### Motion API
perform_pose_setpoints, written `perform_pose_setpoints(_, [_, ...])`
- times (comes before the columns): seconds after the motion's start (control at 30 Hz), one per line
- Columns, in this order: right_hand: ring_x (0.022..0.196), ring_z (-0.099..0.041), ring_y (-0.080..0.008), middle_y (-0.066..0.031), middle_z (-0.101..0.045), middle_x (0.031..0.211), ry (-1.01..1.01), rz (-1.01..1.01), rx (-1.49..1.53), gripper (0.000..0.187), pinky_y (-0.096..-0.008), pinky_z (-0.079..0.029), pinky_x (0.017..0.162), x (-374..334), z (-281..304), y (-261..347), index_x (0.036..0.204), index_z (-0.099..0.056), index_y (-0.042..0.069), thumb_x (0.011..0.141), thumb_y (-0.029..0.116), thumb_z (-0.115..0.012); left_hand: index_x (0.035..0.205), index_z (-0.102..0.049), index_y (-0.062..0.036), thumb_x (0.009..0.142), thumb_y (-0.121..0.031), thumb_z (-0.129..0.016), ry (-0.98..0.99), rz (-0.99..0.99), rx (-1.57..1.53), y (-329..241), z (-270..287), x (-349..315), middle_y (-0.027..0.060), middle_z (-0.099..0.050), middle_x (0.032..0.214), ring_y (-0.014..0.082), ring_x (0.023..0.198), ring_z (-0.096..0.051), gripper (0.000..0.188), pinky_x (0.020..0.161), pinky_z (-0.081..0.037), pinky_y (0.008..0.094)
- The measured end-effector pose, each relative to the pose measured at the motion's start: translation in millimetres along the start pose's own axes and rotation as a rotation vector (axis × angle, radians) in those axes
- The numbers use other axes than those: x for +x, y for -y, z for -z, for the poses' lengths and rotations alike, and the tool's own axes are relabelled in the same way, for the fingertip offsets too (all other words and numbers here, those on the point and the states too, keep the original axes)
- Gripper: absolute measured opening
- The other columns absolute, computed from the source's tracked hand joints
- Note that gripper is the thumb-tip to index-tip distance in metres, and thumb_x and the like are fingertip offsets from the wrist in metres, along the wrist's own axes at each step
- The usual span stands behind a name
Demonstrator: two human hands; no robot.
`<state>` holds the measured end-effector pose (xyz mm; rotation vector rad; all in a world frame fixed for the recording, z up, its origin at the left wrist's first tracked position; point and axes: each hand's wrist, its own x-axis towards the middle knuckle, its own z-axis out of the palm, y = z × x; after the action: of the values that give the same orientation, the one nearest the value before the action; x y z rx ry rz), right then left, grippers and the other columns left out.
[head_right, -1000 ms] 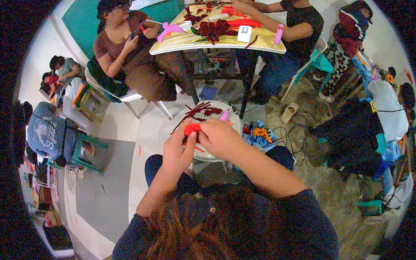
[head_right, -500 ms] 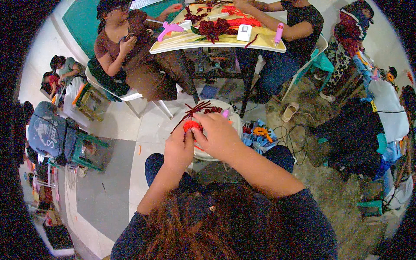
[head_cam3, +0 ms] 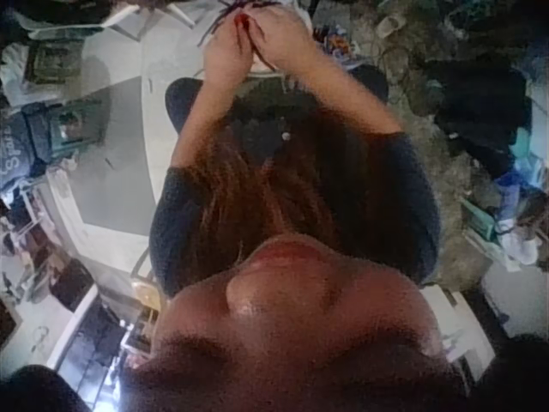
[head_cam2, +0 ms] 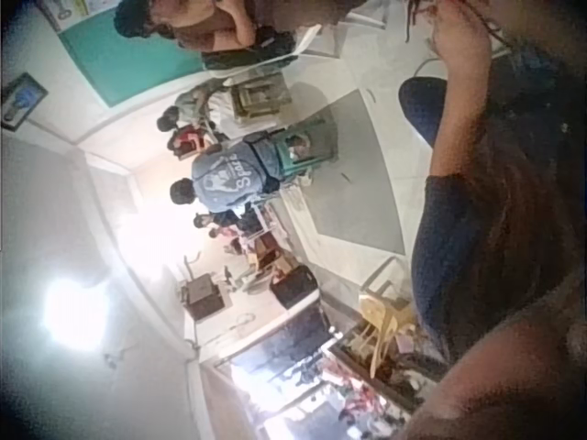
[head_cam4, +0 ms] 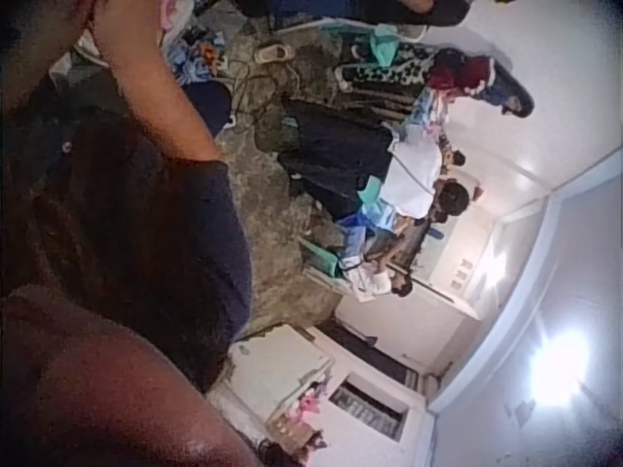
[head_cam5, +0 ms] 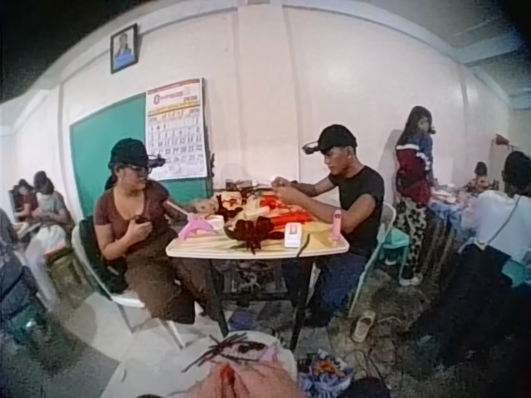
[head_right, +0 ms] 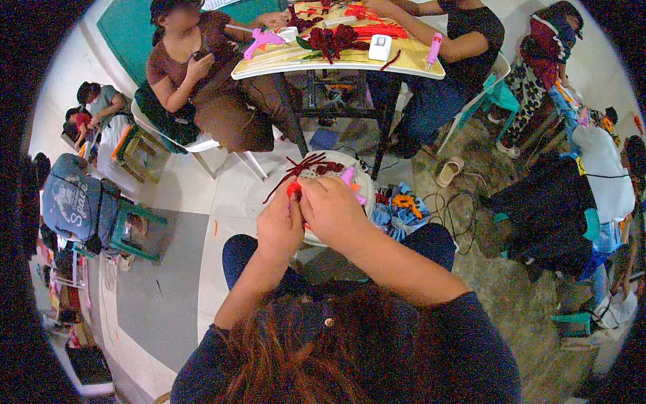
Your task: The person assembles a red fabric craft item by hand, folding and tucking pieces of material together while sitting at a table.
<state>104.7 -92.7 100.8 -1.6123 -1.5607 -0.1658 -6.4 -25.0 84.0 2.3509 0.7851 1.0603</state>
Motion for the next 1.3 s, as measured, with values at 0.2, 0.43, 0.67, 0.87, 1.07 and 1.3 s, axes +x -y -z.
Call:
perform_pose_setpoints(0.2, [0.081,-0.057,-0.0350,-0.0179,-0.061,0.090,-0.035,-0.034,0.131,0.023,-0.0414,-0.045,0.076,2,2,-1,0.098,-0.060,-0.001,0.081,0.014,-0.056,0.117,-0.051,-0.0006,0.087,-0.011,-0.050,-0.064,0.028,-0.170,4,-1,0,0.0225,-0.062,0.084,0.0344,0.073,-0.063,0.032,0.063,-0.050,0.0386])
perform_pose_setpoints(0.43, [0.081,-0.058,-0.0319,-0.0141,-0.062,0.085,-0.017,-0.158,0.312,0.020,-0.0382,-0.045,0.073,1,7,-1,0.089,-0.063,0.002,0.077,0.019,-0.063,0.120,-0.051,-0.0025,0.085,-0.006,-0.052,-0.037,0.047,-0.270,1,4,-2,0.0205,-0.062,0.089,0.0294,0.076,-0.065,0.035,0.065,-0.050,0.0327])
perform_pose_setpoints(0.67, [0.079,-0.058,-0.0320,-0.0147,-0.060,0.081,0.044,-0.252,0.347,0.017,-0.0390,-0.045,0.069,3,9,0,0.085,-0.062,0.002,0.076,0.017,-0.062,0.120,-0.052,-0.0032,0.081,0.000,-0.054,-0.025,0.028,-0.299,-3,4,-3,0.0197,-0.063,0.089,0.0272,0.075,-0.065,0.039,0.065,-0.050,0.0329])
perform_pose_setpoints(0.87, [0.080,-0.057,-0.0335,-0.0156,-0.059,0.082,0.037,-0.166,0.157,0.017,-0.0395,-0.045,0.070,-1,3,-3,0.086,-0.062,0.002,0.075,0.015,-0.061,0.118,-0.053,-0.0035,0.081,-0.001,-0.054,0.038,0.029,-0.155,-1,5,-6,0.0189,-0.063,0.087,0.0236,0.073,-0.065,0.037,0.064,-0.050,0.0318])
perform_pose_setpoints(1.07, [0.079,-0.060,-0.0283,-0.0160,-0.062,0.085,0.041,-0.487,0.445,0.019,-0.0355,-0.047,0.069,-4,0,-14,0.088,-0.062,0.002,0.076,0.017,-0.061,0.120,-0.051,0.0006,0.087,-0.003,-0.051,0.122,0.297,-0.713,-5,4,-5,0.0108,-0.063,0.092,0.0149,0.081,-0.061,0.033,0.074,-0.050,0.0297])
perform_pose_setpoints(1.3, [0.076,-0.059,-0.0186,-0.0091,-0.061,0.085,0.336,-0.489,0.859,0.023,-0.0297,-0.047,0.069,-1,8,-36,0.099,-0.062,0.004,0.078,0.012,-0.059,0.113,-0.051,0.0035,0.092,-0.008,-0.046,0.385,0.745,-1.356,16,5,-7,0.0109,-0.060,0.097,0.0188,0.084,-0.060,0.025,0.080,-0.050,0.0321])
